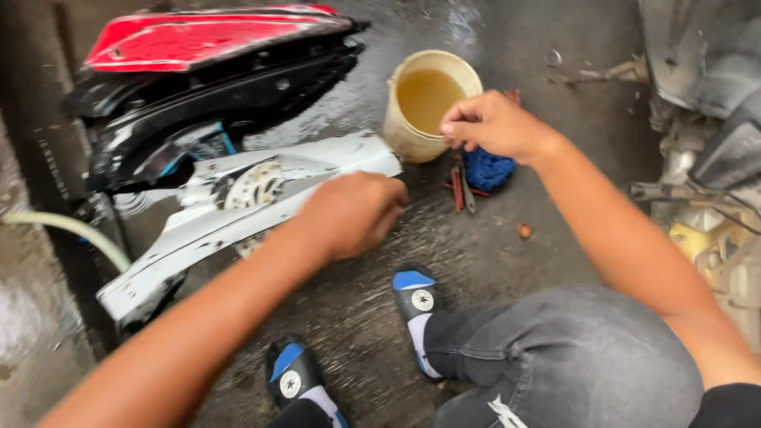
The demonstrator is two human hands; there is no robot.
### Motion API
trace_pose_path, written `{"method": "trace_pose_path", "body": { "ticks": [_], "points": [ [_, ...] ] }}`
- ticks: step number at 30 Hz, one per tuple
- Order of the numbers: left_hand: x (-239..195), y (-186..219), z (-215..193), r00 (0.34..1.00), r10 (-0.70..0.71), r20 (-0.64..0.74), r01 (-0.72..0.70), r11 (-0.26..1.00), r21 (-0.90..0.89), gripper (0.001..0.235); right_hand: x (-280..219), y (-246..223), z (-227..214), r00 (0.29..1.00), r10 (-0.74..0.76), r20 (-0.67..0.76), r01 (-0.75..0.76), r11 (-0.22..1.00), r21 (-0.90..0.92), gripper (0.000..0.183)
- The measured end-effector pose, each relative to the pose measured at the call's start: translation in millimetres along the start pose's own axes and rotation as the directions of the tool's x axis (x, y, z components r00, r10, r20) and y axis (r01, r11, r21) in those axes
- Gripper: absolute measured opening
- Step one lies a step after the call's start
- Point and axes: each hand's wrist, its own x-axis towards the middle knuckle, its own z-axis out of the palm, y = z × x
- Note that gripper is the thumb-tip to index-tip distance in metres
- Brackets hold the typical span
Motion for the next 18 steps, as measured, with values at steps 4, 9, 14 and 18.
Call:
{"method": "trace_pose_path", "body": {
  "ticks": [4,9,14,18],
  "points": [
    [74.0,25.7,101.4,0.985,-0.008,0.175,0.009,1.000,-0.007,0.026,13.1,212.9,29.8,0.963,0.239,-0.127,-0.221,0.965,0.139,0.022],
    [122.9,16.9,203.2,0.922,-0.134,0.364,0.223,0.951,-0.213,0.035,-1.7,314.6,91.8,0.772,0.550,-0.319,-0.631,0.722,-0.283,0.046],
    [129.1,0.6,241.9,0.906,-0.202,0.372,0.336,0.878,-0.341,0.038,13.0,352.7,126.4,0.757,0.554,-0.347,-0.624,0.770,-0.133,0.046],
    [128.8,-5.3,236.2,0.926,-0.256,0.279,0.352,0.854,-0.384,0.046,5.7,334.4,109.0,0.722,0.358,-0.591,-0.557,0.808,-0.191,0.034]
  ]
}}
